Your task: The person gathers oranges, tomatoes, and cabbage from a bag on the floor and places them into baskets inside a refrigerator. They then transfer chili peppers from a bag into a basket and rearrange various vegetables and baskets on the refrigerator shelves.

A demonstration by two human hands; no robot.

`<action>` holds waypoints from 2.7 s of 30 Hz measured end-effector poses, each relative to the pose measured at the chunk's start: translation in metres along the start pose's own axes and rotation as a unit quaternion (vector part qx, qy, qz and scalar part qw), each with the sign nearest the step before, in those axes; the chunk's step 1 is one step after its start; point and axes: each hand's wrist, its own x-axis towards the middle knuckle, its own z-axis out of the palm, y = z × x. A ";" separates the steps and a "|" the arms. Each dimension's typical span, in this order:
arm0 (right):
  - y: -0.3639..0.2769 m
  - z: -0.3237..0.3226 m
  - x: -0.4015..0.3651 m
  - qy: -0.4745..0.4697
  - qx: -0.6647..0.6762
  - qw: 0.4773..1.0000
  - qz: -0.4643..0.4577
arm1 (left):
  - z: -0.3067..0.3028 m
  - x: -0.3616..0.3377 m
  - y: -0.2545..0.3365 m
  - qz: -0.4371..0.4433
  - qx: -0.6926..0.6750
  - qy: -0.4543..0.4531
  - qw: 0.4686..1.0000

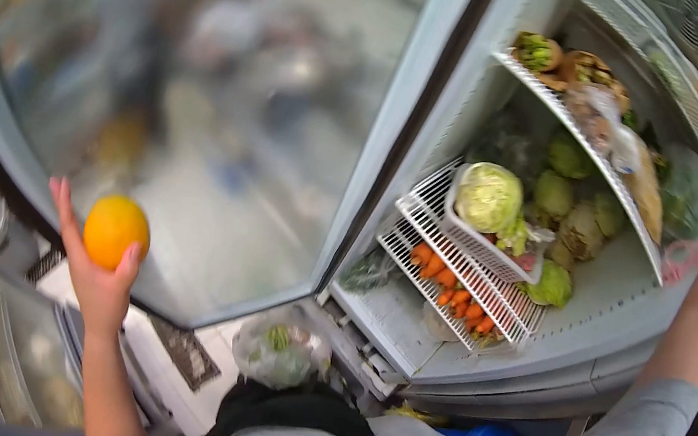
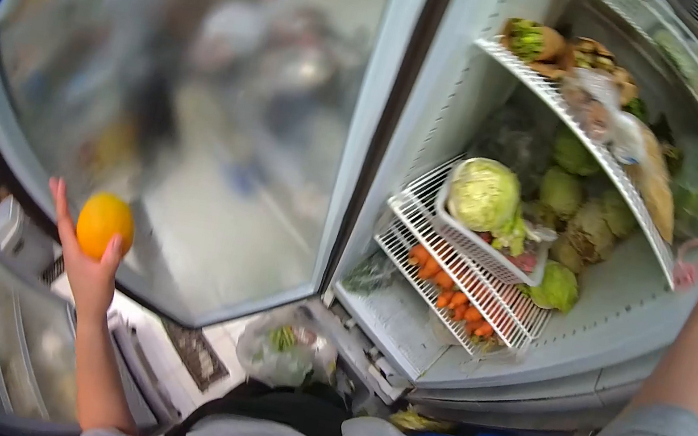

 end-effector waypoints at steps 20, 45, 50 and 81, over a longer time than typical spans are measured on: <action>-0.028 -0.042 -0.008 -0.113 -0.149 0.977 0.102 | 0.025 0.098 -0.060 -0.087 0.028 -0.134 0.987; -0.120 -0.194 -0.059 0.333 -0.263 0.902 0.078 | 0.002 0.096 -0.071 0.001 -0.018 -0.174 0.985; -0.171 -0.258 -0.088 0.387 -0.215 0.895 0.048 | 0.009 0.094 -0.083 0.071 0.017 -0.152 0.986; -0.356 -0.064 -0.564 0.217 -0.011 0.968 0.127 | 0.102 0.055 0.024 0.180 -0.173 -0.393 0.885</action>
